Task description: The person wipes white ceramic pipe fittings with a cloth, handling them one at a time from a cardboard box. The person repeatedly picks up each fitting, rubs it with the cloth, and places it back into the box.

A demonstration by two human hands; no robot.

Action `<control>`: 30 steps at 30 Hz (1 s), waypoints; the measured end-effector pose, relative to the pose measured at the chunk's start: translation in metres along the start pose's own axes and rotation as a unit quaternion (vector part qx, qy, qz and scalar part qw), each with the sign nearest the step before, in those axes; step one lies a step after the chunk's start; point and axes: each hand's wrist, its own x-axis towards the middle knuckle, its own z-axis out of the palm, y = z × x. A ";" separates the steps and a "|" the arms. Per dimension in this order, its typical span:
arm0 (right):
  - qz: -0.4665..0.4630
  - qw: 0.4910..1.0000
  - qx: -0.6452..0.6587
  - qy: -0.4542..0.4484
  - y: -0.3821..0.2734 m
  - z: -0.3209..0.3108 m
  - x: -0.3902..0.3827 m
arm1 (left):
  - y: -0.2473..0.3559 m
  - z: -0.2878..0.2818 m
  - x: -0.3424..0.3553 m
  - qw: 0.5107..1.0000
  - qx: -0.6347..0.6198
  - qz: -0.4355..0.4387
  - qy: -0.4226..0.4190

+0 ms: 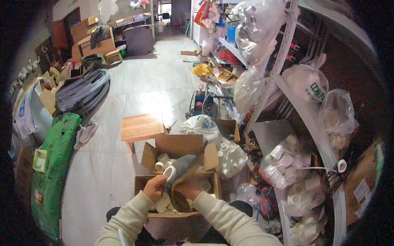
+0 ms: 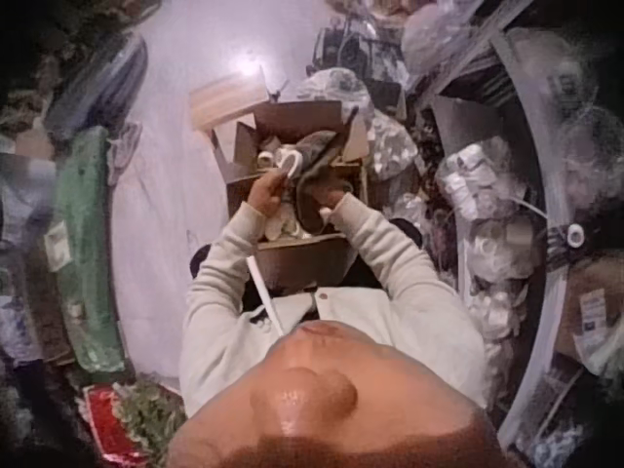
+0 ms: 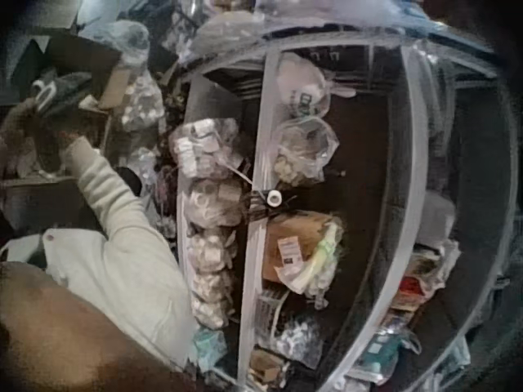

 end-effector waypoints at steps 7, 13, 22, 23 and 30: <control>0.143 0.794 0.577 -0.125 -0.013 -0.006 0.015 | -0.007 -0.009 -0.002 0.975 -0.208 -0.045 -0.062; 0.246 0.633 0.710 -0.187 -0.050 -0.009 0.007 | -0.002 -0.021 0.003 0.989 -0.075 0.119 -0.038; 0.052 0.853 0.500 -0.144 -0.056 -0.012 0.030 | -0.013 -0.020 0.009 0.987 -0.131 0.040 0.087; 0.028 0.889 0.442 -0.120 -0.052 -0.013 0.033 | -0.015 -0.015 0.006 0.965 -0.250 -0.003 0.076; -0.036 0.994 -0.088 0.051 0.010 0.004 0.013 | 0.005 0.006 0.008 0.839 -0.510 -0.174 0.075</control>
